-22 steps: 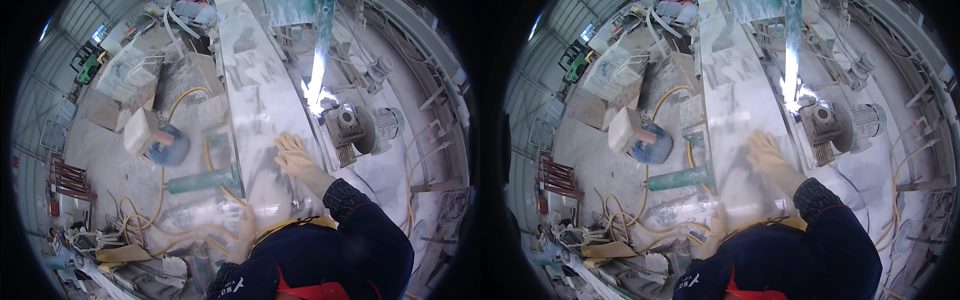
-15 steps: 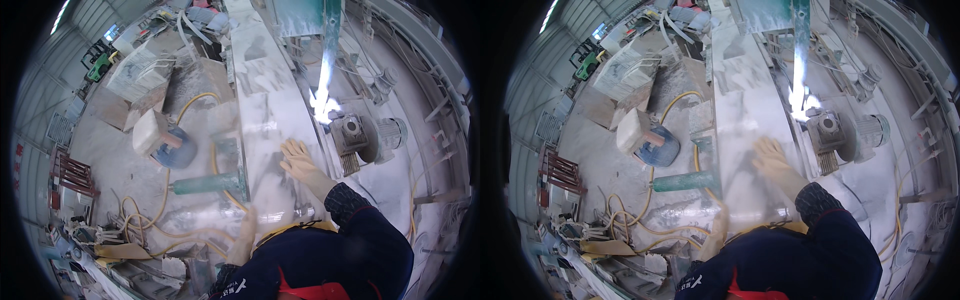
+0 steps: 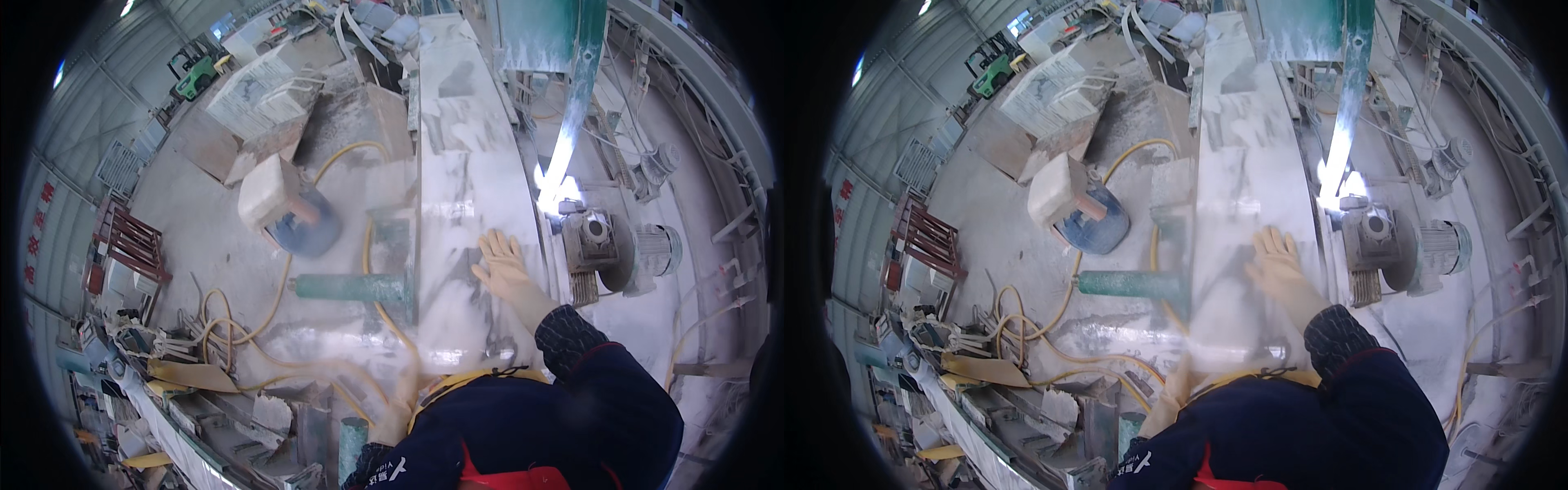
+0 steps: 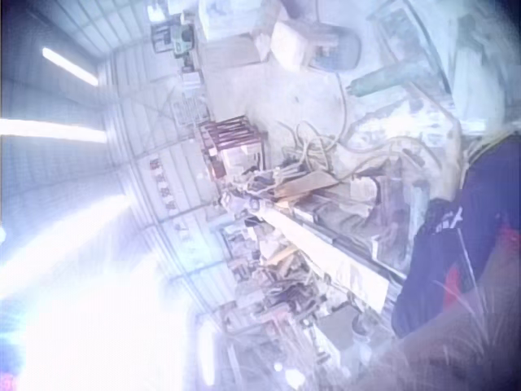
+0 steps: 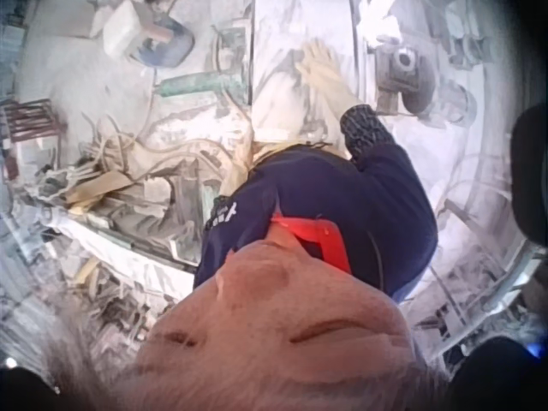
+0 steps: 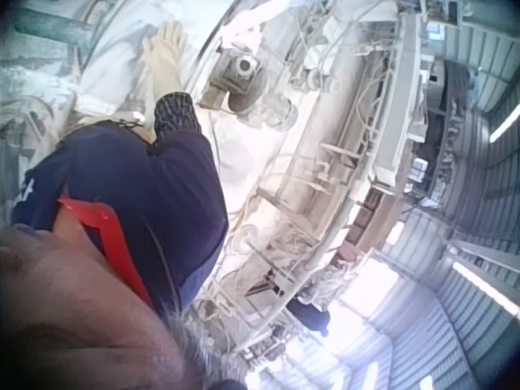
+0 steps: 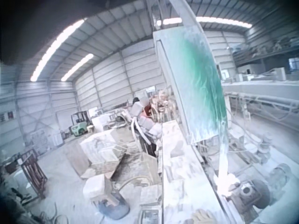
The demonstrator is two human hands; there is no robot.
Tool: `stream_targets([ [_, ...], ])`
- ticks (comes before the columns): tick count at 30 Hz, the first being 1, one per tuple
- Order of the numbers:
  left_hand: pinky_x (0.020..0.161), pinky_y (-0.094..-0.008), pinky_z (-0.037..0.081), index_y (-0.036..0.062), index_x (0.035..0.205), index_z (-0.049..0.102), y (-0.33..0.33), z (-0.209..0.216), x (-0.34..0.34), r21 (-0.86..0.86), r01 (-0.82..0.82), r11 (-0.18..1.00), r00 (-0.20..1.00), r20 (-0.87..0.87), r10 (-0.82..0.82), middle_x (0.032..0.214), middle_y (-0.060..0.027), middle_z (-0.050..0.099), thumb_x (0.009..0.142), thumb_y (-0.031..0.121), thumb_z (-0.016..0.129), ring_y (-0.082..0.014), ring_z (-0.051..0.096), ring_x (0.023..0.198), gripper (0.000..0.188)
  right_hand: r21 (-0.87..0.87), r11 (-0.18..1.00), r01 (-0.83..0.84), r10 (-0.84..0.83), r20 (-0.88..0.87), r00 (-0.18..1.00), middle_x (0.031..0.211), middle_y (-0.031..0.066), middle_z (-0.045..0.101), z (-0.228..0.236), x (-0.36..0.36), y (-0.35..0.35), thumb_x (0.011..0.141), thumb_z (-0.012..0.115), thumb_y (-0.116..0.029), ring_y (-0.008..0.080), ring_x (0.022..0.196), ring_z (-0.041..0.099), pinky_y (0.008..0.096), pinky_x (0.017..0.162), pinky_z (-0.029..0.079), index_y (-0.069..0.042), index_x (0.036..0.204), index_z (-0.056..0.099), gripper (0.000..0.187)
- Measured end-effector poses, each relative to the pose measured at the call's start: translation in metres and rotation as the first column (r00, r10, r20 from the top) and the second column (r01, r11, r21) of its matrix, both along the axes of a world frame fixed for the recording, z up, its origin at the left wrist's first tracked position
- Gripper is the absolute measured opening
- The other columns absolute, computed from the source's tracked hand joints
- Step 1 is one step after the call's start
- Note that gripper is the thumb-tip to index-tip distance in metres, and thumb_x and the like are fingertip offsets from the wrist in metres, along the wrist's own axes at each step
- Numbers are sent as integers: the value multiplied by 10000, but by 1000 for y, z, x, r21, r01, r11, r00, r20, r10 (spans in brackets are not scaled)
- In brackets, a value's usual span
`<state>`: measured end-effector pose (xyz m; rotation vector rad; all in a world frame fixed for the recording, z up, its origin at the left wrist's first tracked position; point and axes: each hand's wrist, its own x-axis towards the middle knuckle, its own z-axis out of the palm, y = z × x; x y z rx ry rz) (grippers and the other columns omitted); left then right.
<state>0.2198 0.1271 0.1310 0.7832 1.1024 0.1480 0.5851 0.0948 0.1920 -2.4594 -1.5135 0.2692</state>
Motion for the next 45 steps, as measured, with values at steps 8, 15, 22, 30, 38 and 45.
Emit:
stream_targets([
  [8,870,-337,584,-30,1310,627,-6,40,22,72,-61,996,998,-15,62,1097,-107,699,1061,422,567,-229,672,982,520,-47,999,12,-12,-14,1000,1719,222,201,-3,6,8,1027,504,-488,336,1613,126,501,1306,46,-25,1638,279,798],
  [15,950,-364,557,-62,1320,624,-8,35,17,17,-134,991,991,16,134,1141,-181,731,1034,495,602,-260,719,1062,627,-72,997,2,-5,-32,999,1722,212,198,2,12,12,1030,506,-502,333,1613,126,502,1307,48,-57,1649,264,800],
  [22,1030,-429,529,-36,1464,483,-20,-7,-45,-116,-440,891,866,208,455,1290,-267,640,1087,350,541,-314,660,1202,542,-69,998,8,-8,-8,1000,1727,184,207,-3,17,16,1018,501,-510,310,1619,115,491,1307,33,-71,1648,272,801],
  [30,923,-440,548,54,1400,540,-78,-125,-184,75,-616,784,774,-125,620,1133,-145,687,1010,258,619,-291,684,1120,447,-103,995,0,-1,-7,1000,1720,218,198,-1,22,20,1030,492,-509,336,1615,120,509,1301,55,-43,1650,251,812],
  [38,698,-389,591,-9,1324,568,-150,-132,-223,90,-760,644,584,-341,736,1036,-174,740,990,293,645,-308,750,957,456,-120,993,-4,8,37,999,1730,187,188,-3,27,24,1030,500,-493,324,1614,124,494,1306,56,-65,1657,244,801],
  [45,654,-322,580,-36,1315,547,-176,-109,-212,50,-812,582,545,-293,786,1090,-211,745,997,301,641,-300,761,889,473,-110,994,-5,12,60,998,1723,185,213,-13,36,28,1019,515,-499,320,1614,131,487,1306,59,-93,1658,256,801],
])
